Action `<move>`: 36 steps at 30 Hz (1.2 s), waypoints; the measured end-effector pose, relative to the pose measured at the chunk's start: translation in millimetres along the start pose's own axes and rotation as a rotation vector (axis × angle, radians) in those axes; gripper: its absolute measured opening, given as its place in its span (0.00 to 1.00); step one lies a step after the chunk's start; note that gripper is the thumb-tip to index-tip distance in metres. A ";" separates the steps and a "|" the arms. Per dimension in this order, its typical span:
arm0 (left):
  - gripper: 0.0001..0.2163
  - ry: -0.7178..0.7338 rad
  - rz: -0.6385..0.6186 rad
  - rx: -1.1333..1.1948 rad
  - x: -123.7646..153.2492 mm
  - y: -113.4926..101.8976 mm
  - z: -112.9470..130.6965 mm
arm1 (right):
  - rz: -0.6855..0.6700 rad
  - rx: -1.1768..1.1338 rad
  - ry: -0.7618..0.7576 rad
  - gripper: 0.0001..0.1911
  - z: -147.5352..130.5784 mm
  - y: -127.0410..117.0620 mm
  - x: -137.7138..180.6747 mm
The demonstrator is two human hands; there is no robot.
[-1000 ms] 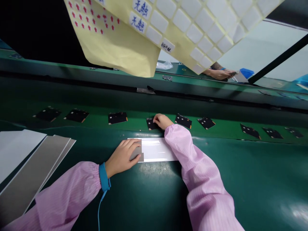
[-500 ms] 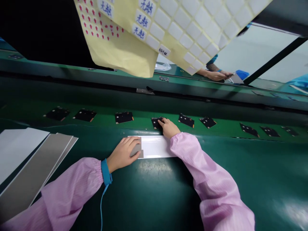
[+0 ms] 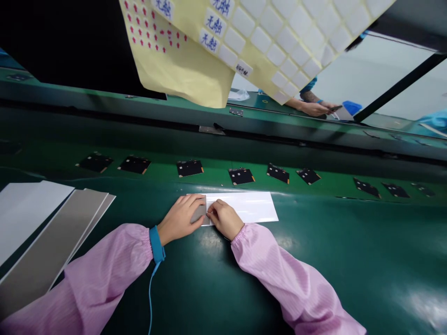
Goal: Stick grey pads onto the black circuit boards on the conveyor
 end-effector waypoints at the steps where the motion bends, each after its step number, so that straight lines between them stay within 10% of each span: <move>1: 0.12 -0.001 0.002 0.000 0.1 0.1 -0.2 | -0.003 0.000 -0.001 0.04 -0.5 0.4 -0.9; 10: 0.12 -0.010 -0.007 -0.007 1.1 1.2 -0.8 | -0.042 -0.051 -0.091 0.06 -4.9 -12.2 -7.5; 22: 0.14 -0.022 -0.002 0.036 0.1 -1.0 -2.6 | -0.200 0.092 -0.114 0.04 17.7 -18.0 -184.8; 36: 0.13 -0.025 -0.003 0.030 -0.2 1.3 -4.1 | -0.104 0.160 0.026 0.03 48.3 -27.2 -174.0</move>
Point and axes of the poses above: each hand's wrist, its own x-axis away from the middle knuckle, its own y-axis out of the palm, z = x × y, the point moved 8 cm from there along -x, towards the middle knuckle, and after that the axes turned 5 degrees about y, right-handed, at the moved point
